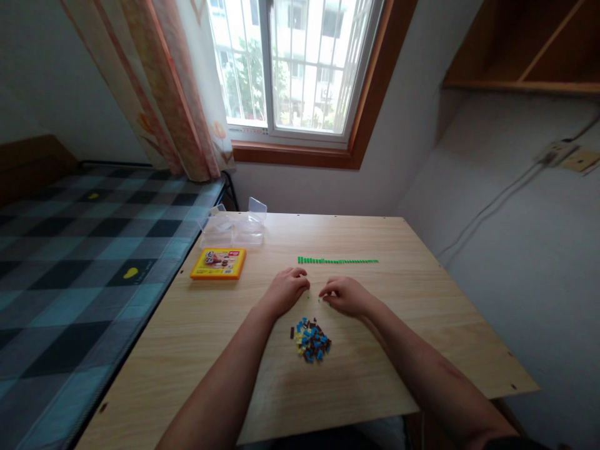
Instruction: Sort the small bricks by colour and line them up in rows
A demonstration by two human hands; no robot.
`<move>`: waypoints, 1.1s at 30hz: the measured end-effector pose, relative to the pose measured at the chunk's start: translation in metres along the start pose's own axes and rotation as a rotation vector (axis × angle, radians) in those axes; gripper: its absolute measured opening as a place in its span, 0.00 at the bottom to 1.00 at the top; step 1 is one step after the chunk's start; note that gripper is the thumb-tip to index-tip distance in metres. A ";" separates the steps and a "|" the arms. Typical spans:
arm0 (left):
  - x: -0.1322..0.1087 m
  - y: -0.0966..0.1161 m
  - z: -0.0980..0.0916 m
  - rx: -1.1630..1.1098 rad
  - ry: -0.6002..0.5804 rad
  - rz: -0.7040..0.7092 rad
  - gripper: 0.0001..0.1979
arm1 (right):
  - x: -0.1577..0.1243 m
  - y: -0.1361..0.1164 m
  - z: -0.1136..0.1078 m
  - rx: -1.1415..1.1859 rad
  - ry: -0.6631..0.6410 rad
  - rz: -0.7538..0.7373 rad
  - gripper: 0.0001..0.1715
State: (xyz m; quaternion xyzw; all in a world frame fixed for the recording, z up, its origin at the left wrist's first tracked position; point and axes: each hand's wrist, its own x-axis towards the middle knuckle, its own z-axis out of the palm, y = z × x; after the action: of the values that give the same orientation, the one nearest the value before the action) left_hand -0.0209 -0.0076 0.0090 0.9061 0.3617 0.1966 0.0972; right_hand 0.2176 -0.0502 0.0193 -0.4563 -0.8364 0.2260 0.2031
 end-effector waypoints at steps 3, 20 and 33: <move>0.000 0.001 0.000 0.002 0.018 -0.019 0.08 | 0.004 -0.003 -0.003 -0.084 -0.046 -0.036 0.11; 0.002 0.002 0.005 0.058 0.041 -0.002 0.08 | 0.003 -0.015 -0.008 -0.357 -0.078 -0.076 0.11; 0.001 -0.008 0.013 -0.097 0.140 -0.057 0.08 | -0.003 0.007 -0.006 -0.144 0.032 0.003 0.11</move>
State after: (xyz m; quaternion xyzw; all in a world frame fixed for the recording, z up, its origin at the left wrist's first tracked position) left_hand -0.0197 -0.0020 -0.0048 0.8737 0.3834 0.2738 0.1208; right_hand 0.2272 -0.0480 0.0200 -0.4746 -0.8464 0.1580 0.1828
